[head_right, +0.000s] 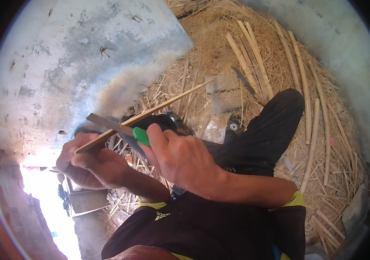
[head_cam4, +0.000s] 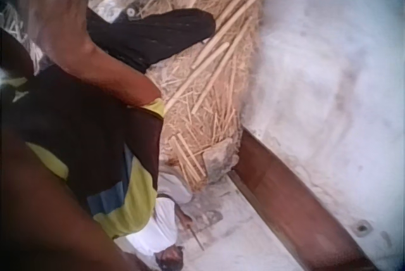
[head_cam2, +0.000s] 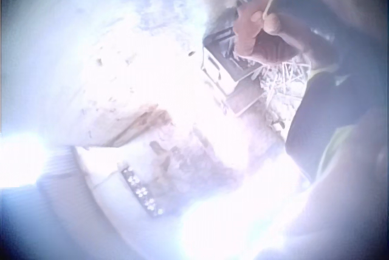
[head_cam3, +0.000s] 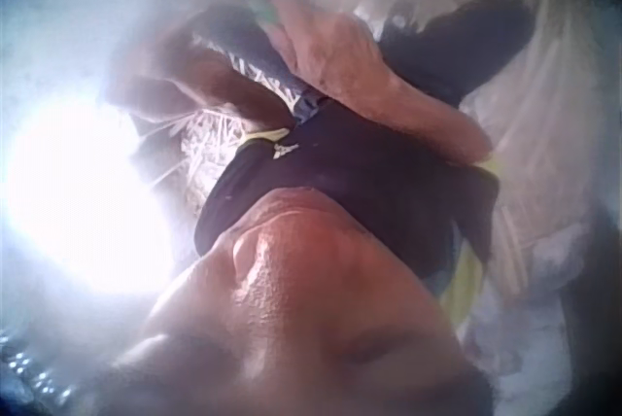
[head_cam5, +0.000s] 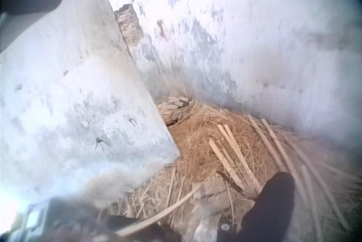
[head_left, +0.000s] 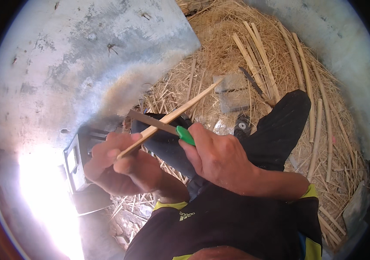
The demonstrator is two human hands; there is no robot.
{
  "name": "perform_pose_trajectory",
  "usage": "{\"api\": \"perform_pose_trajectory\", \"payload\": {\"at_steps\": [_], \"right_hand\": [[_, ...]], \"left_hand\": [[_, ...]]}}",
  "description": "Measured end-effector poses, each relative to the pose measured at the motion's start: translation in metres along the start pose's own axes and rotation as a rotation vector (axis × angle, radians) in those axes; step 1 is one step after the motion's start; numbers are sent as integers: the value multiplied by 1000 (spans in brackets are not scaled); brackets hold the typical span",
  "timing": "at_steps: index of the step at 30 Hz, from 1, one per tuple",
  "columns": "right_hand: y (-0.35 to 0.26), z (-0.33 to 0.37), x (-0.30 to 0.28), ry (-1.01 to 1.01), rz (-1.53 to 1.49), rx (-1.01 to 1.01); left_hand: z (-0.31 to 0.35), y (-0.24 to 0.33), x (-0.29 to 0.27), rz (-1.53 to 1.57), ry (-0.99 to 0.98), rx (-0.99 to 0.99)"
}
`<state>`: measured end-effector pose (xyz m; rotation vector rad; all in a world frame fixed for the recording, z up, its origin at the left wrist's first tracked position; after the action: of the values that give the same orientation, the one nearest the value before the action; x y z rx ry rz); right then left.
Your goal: The person sits cross-legged on a straw-covered floor and uses a green-handled knife to shave thin strips from a long wooden stick. They repeatedly rotate the stick and scrape along its length, producing wood shavings that fall onto the floor.
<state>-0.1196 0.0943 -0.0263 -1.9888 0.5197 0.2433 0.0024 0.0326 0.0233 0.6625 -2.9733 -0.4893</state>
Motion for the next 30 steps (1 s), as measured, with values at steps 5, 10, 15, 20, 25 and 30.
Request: {"api": "perform_pose_trajectory", "payload": {"at_steps": [5,10,15,20,25,30], "right_hand": [[114,22,21,-5,310,255],[101,27,2,-23,251,427],[38,-5,-13,-32,-23,200],[82,-19,5,-52,24,376],[156,-14,21,-49,237,449],[209,-13,32,-57,277,443]], "left_hand": [[-5,-5,0,-55,53,-3],[-3,0,5,-42,6,-54],[-5,-10,3,-32,59,-67],[-11,-16,-1,-46,13,-12],[-6,-17,1,-13,38,-65],[-11,-14,8,-35,37,-18]]}}
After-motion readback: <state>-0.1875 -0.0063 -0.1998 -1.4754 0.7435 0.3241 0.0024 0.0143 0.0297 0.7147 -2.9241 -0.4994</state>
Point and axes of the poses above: each hand's wrist, its own z-axis away from the middle knuckle, its own x-axis out of the palm, y = z × x, the point moved 2 cm from there along -z, towards the middle knuckle, and after that the axes turned 11 degrees about -z, right-handed, at the moved point
